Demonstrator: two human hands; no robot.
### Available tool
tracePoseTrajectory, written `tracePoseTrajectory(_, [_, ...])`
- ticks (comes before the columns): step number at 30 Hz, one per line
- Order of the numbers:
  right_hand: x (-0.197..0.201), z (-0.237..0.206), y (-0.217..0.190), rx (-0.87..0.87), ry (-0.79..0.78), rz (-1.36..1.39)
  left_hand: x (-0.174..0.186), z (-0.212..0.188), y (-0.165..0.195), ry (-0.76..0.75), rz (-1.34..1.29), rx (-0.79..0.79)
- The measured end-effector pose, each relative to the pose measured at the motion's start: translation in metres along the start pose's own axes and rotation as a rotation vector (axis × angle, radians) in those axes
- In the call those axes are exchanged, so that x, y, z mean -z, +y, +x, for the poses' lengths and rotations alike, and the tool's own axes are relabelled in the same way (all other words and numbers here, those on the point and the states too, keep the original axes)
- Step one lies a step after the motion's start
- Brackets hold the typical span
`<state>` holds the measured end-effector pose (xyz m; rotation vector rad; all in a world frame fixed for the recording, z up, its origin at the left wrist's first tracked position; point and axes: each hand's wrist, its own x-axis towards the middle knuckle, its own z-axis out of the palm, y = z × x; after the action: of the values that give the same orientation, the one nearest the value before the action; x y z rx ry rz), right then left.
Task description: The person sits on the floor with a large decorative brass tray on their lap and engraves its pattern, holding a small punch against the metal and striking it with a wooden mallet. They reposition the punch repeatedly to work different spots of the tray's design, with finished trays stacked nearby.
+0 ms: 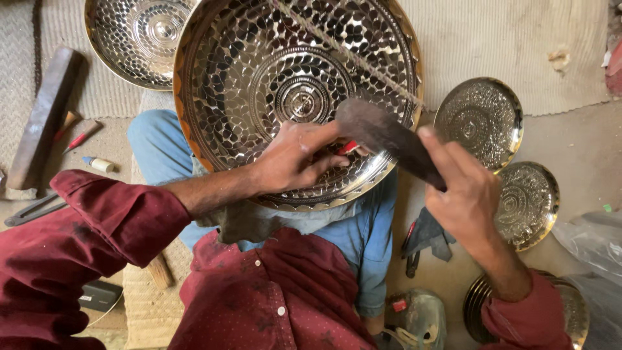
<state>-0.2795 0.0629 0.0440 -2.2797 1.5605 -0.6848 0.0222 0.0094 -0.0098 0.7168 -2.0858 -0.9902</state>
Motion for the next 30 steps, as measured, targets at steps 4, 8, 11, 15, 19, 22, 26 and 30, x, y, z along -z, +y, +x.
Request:
tracePoseTrajectory(4, [-0.002,-0.006,0.001,-0.123,0.06,0.5,0.0,-0.004,0.0,0.091,0.002,-0.146])
tracePoseTrajectory(8, [-0.008,-0.023,0.004,-0.036,-0.08,-0.122,-0.001,-0.003,0.003,-0.055,-0.066,0.074])
tracePoseTrajectory(11, [-0.033,-0.053,-0.002,-0.198,0.081,0.338,0.006,-0.002,0.009,-0.056,-0.309,0.059])
tracePoseTrajectory(15, [-0.097,-0.096,-0.019,-0.26,0.46,0.733,0.025,-0.006,0.015,-0.215,-0.447,0.188])
tracePoseTrajectory(19, [-0.154,-0.134,-0.04,-0.315,0.573,0.775,0.032,-0.008,0.019,-0.37,-0.335,0.199])
tracePoseTrajectory(22, [-0.151,-0.162,-0.051,-0.588,0.559,0.891,0.028,-0.005,0.025,-0.476,-0.192,0.055])
tracePoseTrajectory(26, [-0.123,-0.183,-0.069,-0.554,0.552,0.853,0.027,-0.001,0.036,-0.563,-0.228,0.013])
tracePoseTrajectory(30, [-0.091,-0.184,-0.083,-0.489,0.627,0.782,0.029,0.004,0.04,-0.631,-0.211,0.048])
